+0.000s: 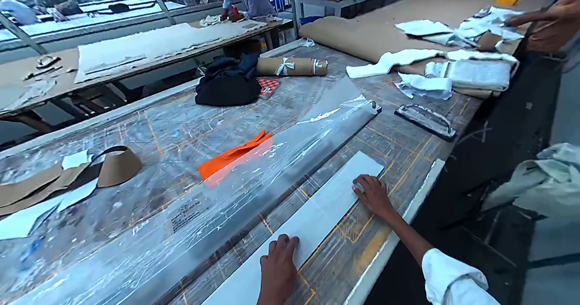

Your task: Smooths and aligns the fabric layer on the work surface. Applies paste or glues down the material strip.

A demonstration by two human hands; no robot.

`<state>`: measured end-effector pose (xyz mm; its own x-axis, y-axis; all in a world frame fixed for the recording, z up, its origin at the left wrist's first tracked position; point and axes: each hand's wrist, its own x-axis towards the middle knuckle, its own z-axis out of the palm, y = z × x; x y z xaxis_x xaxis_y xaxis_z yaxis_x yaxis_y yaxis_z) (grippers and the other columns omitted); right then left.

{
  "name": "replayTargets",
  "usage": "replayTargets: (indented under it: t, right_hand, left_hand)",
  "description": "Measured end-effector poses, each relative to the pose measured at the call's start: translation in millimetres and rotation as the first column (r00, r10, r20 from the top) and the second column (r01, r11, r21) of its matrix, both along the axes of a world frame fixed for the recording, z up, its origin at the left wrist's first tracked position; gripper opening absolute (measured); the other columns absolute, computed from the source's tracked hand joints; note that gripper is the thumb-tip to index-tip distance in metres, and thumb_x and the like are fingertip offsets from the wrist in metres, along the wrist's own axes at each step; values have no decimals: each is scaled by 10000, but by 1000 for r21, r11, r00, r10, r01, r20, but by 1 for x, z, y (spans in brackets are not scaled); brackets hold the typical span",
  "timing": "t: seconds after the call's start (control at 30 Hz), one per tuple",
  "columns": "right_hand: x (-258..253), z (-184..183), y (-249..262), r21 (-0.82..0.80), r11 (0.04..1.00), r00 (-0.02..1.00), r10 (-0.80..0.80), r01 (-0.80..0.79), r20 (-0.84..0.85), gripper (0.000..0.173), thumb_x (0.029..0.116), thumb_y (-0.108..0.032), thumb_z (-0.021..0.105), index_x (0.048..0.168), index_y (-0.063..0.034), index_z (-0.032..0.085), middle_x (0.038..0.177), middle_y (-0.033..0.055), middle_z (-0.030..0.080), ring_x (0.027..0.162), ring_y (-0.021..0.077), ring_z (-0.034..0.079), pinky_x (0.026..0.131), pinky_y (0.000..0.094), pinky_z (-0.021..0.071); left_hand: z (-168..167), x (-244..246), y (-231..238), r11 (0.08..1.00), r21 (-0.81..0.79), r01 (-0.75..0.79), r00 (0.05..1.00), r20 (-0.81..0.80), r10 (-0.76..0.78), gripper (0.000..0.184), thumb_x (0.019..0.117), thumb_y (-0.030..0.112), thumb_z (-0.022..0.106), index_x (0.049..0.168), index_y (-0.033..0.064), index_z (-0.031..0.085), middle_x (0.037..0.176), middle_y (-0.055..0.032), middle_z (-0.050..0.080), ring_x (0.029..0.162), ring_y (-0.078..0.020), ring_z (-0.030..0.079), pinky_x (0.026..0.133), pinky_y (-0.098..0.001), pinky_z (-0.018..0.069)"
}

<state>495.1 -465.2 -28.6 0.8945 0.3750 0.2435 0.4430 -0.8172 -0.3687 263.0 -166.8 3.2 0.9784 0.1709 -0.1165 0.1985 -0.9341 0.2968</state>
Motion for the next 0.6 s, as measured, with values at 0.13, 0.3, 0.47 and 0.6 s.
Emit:
replayTargets:
  t: [0.13, 0.3, 0.47, 0.6]
  right_hand:
    - [10, -6, -47, -42, 999, 999, 0, -2, -50, 445, 1043, -508, 454, 1305, -224, 676, 1416, 17, 593, 1330, 279, 517, 1024, 575, 424]
    - [34, 4, -90, -42, 997, 995, -66, 63, -70, 383, 1028, -452, 514, 1219, -184, 712, 1339, 49, 634, 1302, 306, 541, 978, 584, 464]
    - [78, -4, -116, 31, 999, 999, -11, 12, -33, 344, 998, -375, 560, 1206, -152, 719, 1233, 74, 672, 1181, 308, 610, 915, 566, 499]
    - [92, -23, -127, 45, 998, 999, 53, -54, 10, 396, 994, -482, 518, 1200, -219, 730, 1160, 46, 669, 1089, 272, 620, 876, 518, 495]
  left_hand:
    - [-9, 41, -14, 993, -59, -102, 985, 137, 109, 415, 845, -61, 605, 1208, 107, 717, 1207, -188, 658, 1111, -435, 630, 788, -607, 546]
    - [-11, 95, -64, 994, 19, 110, 991, 81, -111, 460, 810, -46, 659, 1191, 202, 734, 1202, -107, 675, 1111, -364, 639, 783, -551, 530]
    - [-7, 153, -101, 957, -102, 271, 961, 85, -263, 426, 810, -39, 636, 1152, 194, 739, 1184, -89, 683, 1068, -334, 656, 803, -545, 528]
    - [-2, 182, -148, 925, -143, 353, 933, -12, -359, 300, 842, 25, 654, 1093, 162, 746, 1100, -86, 691, 1046, -307, 653, 817, -509, 517]
